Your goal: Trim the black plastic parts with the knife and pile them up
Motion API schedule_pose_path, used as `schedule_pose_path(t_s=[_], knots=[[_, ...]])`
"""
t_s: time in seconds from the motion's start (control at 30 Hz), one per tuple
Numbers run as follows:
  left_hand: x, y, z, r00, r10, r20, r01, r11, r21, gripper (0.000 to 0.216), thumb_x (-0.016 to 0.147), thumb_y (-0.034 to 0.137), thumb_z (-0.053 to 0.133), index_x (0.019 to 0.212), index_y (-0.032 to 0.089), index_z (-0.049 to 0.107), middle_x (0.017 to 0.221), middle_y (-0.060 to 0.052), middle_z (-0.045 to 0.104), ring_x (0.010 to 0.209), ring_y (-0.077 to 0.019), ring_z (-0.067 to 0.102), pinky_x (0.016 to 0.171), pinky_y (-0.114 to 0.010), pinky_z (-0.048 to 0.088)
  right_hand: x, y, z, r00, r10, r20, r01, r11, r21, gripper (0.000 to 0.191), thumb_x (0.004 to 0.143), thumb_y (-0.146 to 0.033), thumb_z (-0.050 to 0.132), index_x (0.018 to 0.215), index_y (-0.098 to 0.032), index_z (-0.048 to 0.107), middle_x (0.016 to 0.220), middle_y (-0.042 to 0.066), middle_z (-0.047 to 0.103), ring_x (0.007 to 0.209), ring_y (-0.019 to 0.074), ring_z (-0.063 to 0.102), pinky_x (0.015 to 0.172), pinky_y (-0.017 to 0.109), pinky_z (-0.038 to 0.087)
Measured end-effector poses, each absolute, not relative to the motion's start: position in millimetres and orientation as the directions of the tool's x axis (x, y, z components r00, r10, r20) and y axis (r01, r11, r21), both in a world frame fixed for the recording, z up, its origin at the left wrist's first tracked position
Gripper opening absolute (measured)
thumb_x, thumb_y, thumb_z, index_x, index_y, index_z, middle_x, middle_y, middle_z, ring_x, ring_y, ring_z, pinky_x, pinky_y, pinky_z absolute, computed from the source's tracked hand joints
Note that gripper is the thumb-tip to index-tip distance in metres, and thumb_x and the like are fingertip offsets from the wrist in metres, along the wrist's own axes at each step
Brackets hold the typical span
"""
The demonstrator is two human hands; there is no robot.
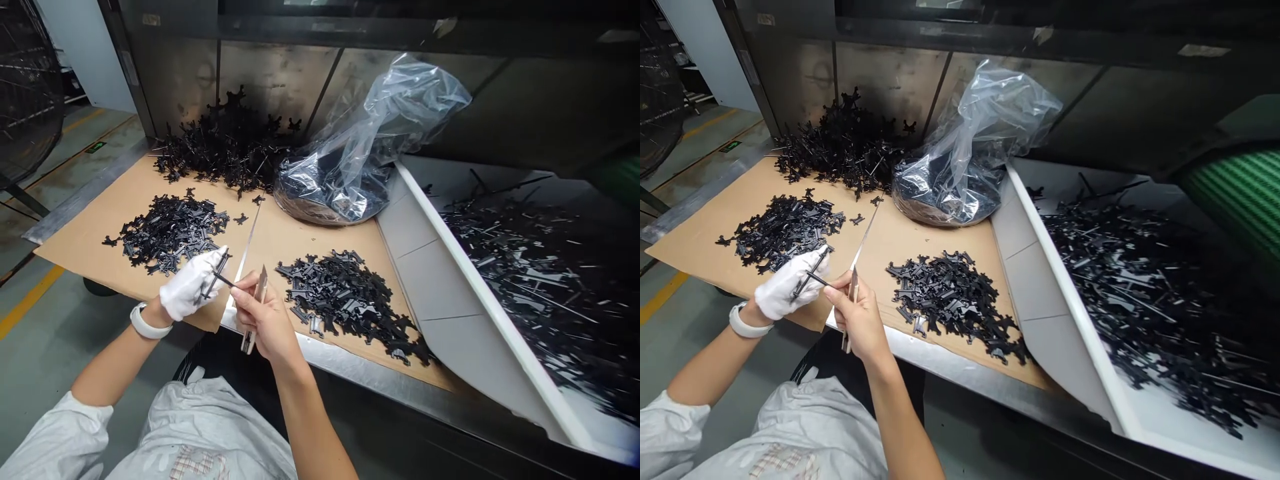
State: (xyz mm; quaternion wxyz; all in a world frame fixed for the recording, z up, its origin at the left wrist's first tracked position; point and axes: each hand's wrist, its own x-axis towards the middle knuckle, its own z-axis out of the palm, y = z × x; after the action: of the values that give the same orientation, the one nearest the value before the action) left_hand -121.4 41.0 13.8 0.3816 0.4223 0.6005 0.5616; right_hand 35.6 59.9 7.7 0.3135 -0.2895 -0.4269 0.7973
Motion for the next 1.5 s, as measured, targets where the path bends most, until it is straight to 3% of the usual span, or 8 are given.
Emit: schedule_pose_path(t_s=[0.13, 0.23, 0.33, 0.5, 0.77, 0.93, 1.23, 1.5], knots=[[-125, 55, 11, -0.432, 0.902, -0.005, 0.185, 0.094, 0.978, 0.036, 0.089, 0.053, 0.048, 0.071, 0.023, 0.047, 0.053, 0.007, 0.035, 0.040, -0.0097, 0.033, 0.044, -0.022, 0.035, 35, 61, 7, -0.420, 0.898, -0.131, -0.263, -0.259, -0.929, 0.030, 0.078, -0.043, 0.068, 0.074, -0.024, 0.045, 0.054, -0.010, 0.032, 0.043, 0.0064, 0.023, 0.043, 0.022, 0.021], [-149, 72, 12, -0.555, 0.810, 0.189, 0.515, 0.156, 0.843, 0.030, 0.091, 0.047, 0.050, 0.073, 0.022, 0.049, 0.061, 0.001, 0.046, 0.057, -0.0148, 0.048, 0.062, -0.027, 0.041, 44, 72, 7, -0.338, 0.941, 0.003, 0.131, 0.050, -0.990, 0.017, 0.085, -0.030, 0.058, 0.072, -0.022, 0.049, 0.062, -0.003, 0.049, 0.057, 0.0124, 0.044, 0.057, 0.025, 0.035], [-183, 86, 19, -0.499, 0.812, 0.301, 0.831, 0.350, 0.433, 0.031, 0.094, 0.046, 0.042, 0.080, 0.022, 0.055, 0.080, -0.010, 0.061, 0.083, -0.0279, 0.061, 0.079, -0.038, 0.042, 52, 83, 5, -0.423, 0.906, -0.024, 0.577, 0.249, -0.778, 0.016, 0.089, -0.014, 0.049, 0.075, -0.021, 0.055, 0.076, 0.003, 0.059, 0.076, 0.0184, 0.055, 0.068, 0.028, 0.039], [-215, 103, 31, -0.413, 0.859, 0.303, 0.899, 0.437, -0.014, 0.025, 0.087, 0.039, 0.054, 0.092, 0.016, 0.063, 0.111, -0.025, 0.062, 0.109, -0.0456, 0.055, 0.087, -0.055, 0.041, 54, 78, 2, -0.385, 0.918, -0.099, 0.754, 0.251, -0.608, 0.026, 0.093, -0.009, 0.043, 0.091, -0.016, 0.068, 0.090, 0.013, 0.060, 0.084, 0.0245, 0.059, 0.073, 0.032, 0.038], [-222, 153, 73, -0.296, 0.955, 0.018, 0.914, 0.278, 0.297, 0.040, 0.087, 0.057, 0.048, 0.076, 0.022, 0.063, 0.078, -0.008, 0.070, 0.077, -0.0265, 0.063, 0.079, -0.038, 0.046, 72, 74, 20, -0.318, 0.944, -0.090, 0.808, 0.221, -0.546, 0.031, 0.100, -0.023, 0.045, 0.122, -0.019, 0.065, 0.114, 0.013, 0.060, 0.092, 0.0244, 0.064, 0.079, 0.033, 0.045], [-192, 242, 68, -0.369, 0.905, 0.210, 0.881, 0.269, 0.391, 0.041, 0.088, 0.053, 0.053, 0.101, 0.016, 0.066, 0.104, -0.011, 0.072, 0.099, -0.0215, 0.065, 0.085, -0.033, 0.044, 79, 78, 30, -0.296, 0.951, -0.089, 0.810, 0.200, -0.551, 0.031, 0.100, -0.025, 0.046, 0.124, -0.017, 0.064, 0.117, 0.013, 0.062, 0.097, 0.0265, 0.065, 0.085, 0.036, 0.046], [-179, 269, 79, -0.351, 0.849, 0.394, 0.893, 0.177, 0.413, 0.024, 0.084, 0.039, 0.060, 0.072, 0.019, 0.062, 0.075, -0.006, 0.065, 0.089, -0.0247, 0.062, 0.086, -0.034, 0.043, 99, 79, 21, -0.303, 0.951, -0.063, 0.720, 0.185, -0.668, 0.031, 0.099, -0.023, 0.047, 0.124, -0.015, 0.064, 0.112, 0.012, 0.065, 0.103, 0.0254, 0.065, 0.089, 0.036, 0.046], [-183, 260, 82, -0.443, 0.815, 0.375, 0.669, 0.022, 0.743, 0.030, 0.088, 0.032, 0.061, 0.062, 0.017, 0.055, 0.056, 0.001, 0.049, 0.064, -0.0131, 0.050, 0.074, -0.030, 0.041, 96, 87, 21, -0.348, 0.937, -0.036, 0.657, 0.216, -0.722, 0.028, 0.099, -0.024, 0.048, 0.118, -0.014, 0.066, 0.111, 0.011, 0.068, 0.100, 0.0252, 0.064, 0.086, 0.035, 0.045]])
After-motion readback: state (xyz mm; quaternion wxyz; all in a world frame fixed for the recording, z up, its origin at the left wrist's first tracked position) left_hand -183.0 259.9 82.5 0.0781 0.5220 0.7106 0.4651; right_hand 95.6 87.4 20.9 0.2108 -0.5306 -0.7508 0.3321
